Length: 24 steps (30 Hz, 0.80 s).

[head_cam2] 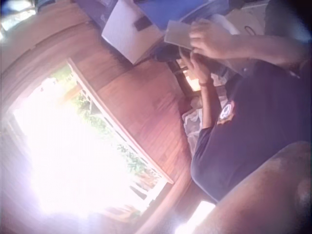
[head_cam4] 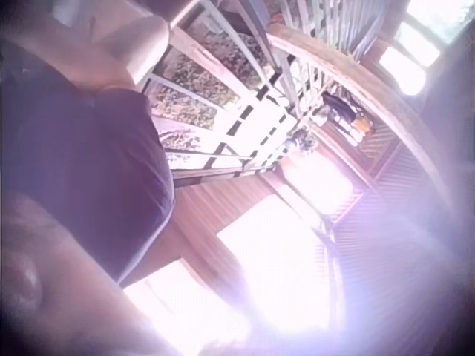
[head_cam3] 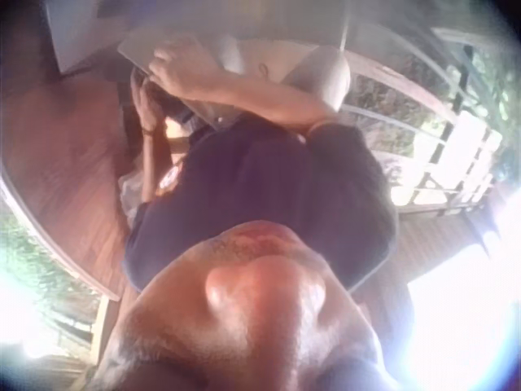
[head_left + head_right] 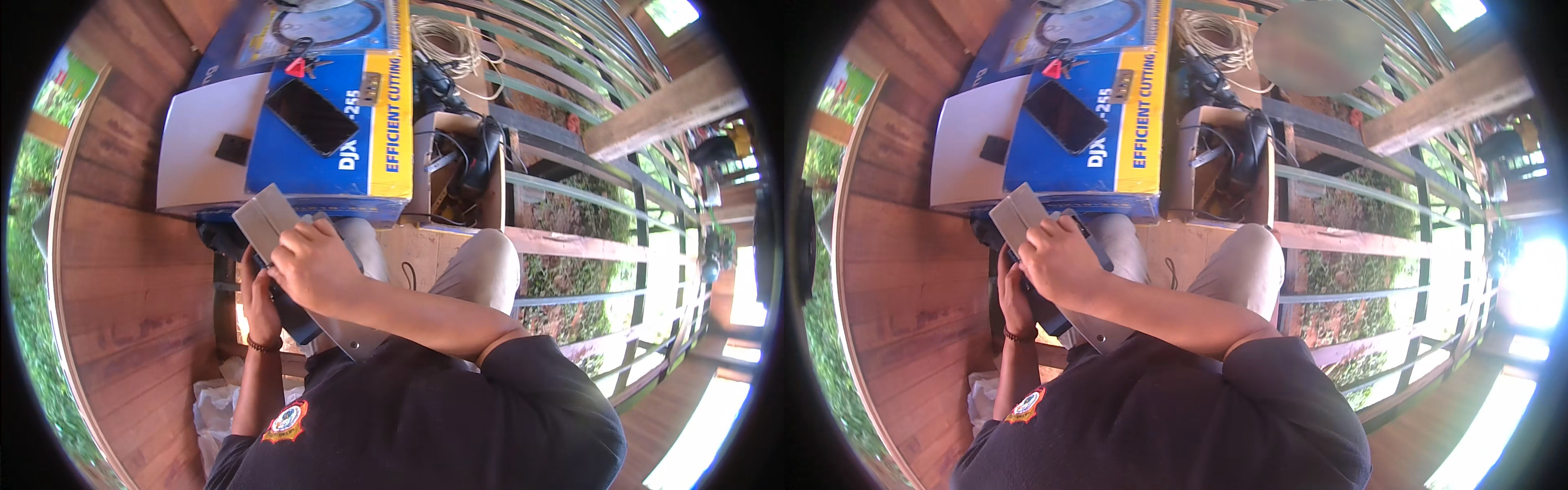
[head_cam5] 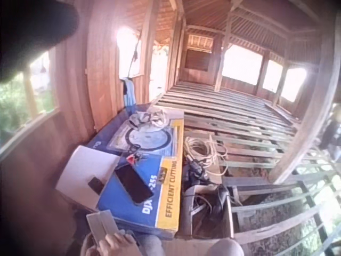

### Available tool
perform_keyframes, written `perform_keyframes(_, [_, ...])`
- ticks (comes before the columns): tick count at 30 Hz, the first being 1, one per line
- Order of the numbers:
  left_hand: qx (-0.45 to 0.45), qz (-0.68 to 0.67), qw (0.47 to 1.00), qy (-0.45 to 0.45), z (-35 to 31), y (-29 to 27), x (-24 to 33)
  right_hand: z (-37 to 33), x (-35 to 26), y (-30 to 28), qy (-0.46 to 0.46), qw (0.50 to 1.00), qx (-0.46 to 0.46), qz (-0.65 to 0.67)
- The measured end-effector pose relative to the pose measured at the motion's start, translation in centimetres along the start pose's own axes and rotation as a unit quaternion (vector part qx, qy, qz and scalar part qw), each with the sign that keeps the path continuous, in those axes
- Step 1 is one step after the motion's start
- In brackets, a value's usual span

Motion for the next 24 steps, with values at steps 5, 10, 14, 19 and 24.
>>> perform_keyframes(5, [0.044, 0.029, 0.999, -0.005, 0.1, -0.5, -0.2, -0.2, 0.2, 0.0, 0.002, 1.000, 0.013, 0.006])
perform_keyframes(10, [0.019, -0.004, 1.000, 0.000, -0.1, -0.2, -0.1, 0.0, -0.1, -2.1, -0.002, 0.997, 0.074, 0.007])
perform_keyframes(14, [0.035, 0.016, 0.999, 0.015, 0.5, -1.4, -0.4, -4.5, 3.0, -6.2, 0.057, 0.983, 0.138, 0.107])
perform_keyframes(19, [0.080, 0.079, 0.994, 0.010, 0.7, -3.2, -1.2, -14.8, 15.0, -15.3, 0.215, 0.959, 0.158, -0.091])
perform_keyframes(24, [0.096, 0.103, 0.990, 0.025, 0.5, -4.4, -1.5, -26.5, 29.7, -22.2, 0.499, 0.843, 0.167, -0.111])
Point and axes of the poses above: each hand's wrist, its own z-axis towards the middle knuckle, its own y-axis out of the palm, x = y × z, the point moved 9 cm from there along z, towards the middle knuckle, and after that the axes turned 9 degrees about -y, right-handed, at the moved point
